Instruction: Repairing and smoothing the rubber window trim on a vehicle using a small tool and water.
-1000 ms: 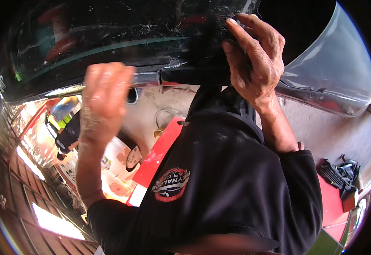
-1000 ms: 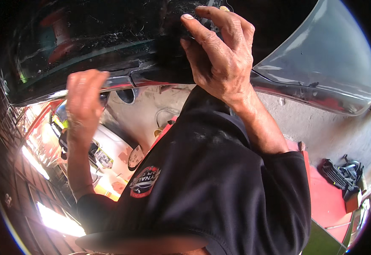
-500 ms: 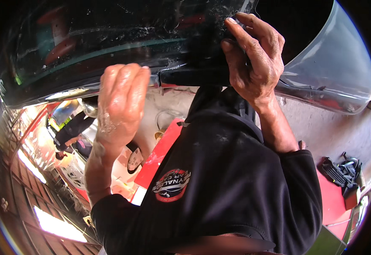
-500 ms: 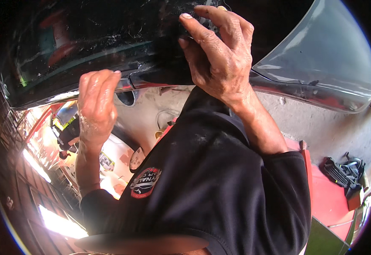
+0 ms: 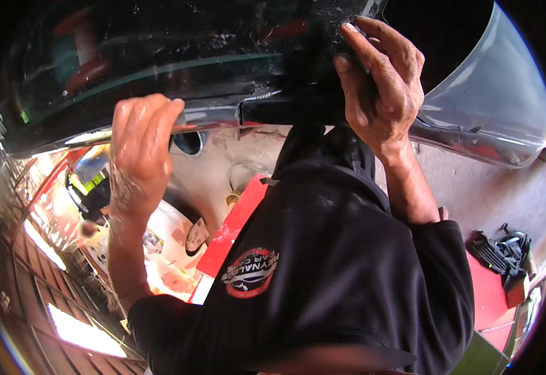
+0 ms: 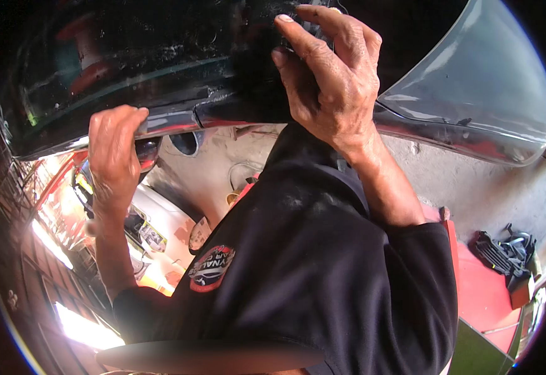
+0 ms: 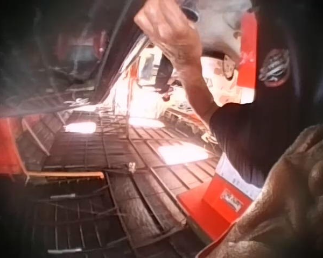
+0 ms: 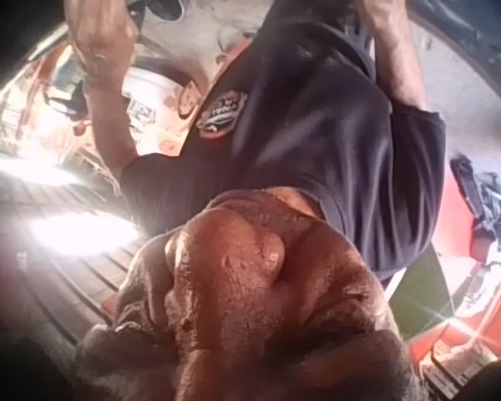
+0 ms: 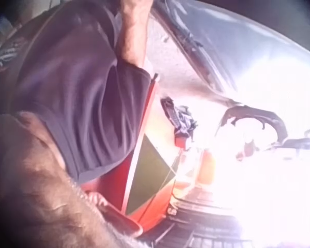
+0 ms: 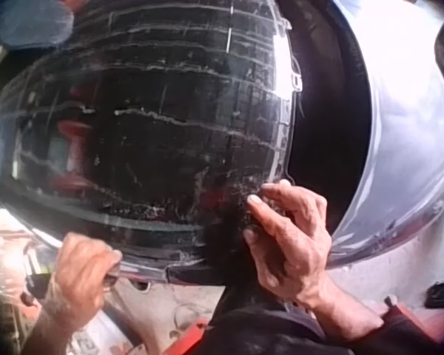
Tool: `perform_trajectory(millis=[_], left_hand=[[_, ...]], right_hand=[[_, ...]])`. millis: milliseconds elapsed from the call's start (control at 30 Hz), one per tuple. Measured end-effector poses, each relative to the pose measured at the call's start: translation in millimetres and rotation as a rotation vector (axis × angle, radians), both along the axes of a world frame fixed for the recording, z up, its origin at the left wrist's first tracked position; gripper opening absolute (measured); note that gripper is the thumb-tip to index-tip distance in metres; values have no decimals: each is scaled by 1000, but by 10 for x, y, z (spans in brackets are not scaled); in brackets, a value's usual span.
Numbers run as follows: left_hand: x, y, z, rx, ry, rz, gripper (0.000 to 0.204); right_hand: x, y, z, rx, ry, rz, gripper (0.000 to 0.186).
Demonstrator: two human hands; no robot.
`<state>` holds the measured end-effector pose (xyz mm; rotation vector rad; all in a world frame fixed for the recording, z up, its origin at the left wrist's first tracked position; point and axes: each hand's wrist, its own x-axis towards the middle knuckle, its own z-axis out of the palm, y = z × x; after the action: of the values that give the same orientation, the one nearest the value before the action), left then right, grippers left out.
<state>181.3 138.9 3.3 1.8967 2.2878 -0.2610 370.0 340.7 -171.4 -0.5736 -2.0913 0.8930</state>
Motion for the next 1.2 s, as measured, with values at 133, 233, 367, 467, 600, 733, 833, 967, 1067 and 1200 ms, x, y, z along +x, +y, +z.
perform_trajectory(millis=[133,233,367,467,600,733,833,967,1067,1200], left_hand=[[427,262,-236,67,-111,0,40],[346,296,-167,6,-127,-43,40],[172,60,2,-1,-48,103,43],[320,264,-181,46,-133,48,38],[156,190,-15,-29,25,36,38],[259,160,-78,-12,5,52,36],[401,347,-167,28,-111,39,34],[91,121,-8,20,-13,47,38],[325,254,-148,19,-104,84,41],[403,332,-144,14,-125,69,42]], right_hand=[[-69,-3,12,-3,41,44,37],[-34,0,-36,-3,37,20,37],[-36,11,7,23,18,14,38],[-65,12,7,-3,46,35,38],[8,23,-9,21,4,15,38],[-51,-15,-27,-55,103,29,36],[-45,11,9,-32,66,42,35],[-6,36,-25,51,-28,6,36],[-66,-15,-38,-26,119,27,35],[-13,22,0,3,20,20,35]])
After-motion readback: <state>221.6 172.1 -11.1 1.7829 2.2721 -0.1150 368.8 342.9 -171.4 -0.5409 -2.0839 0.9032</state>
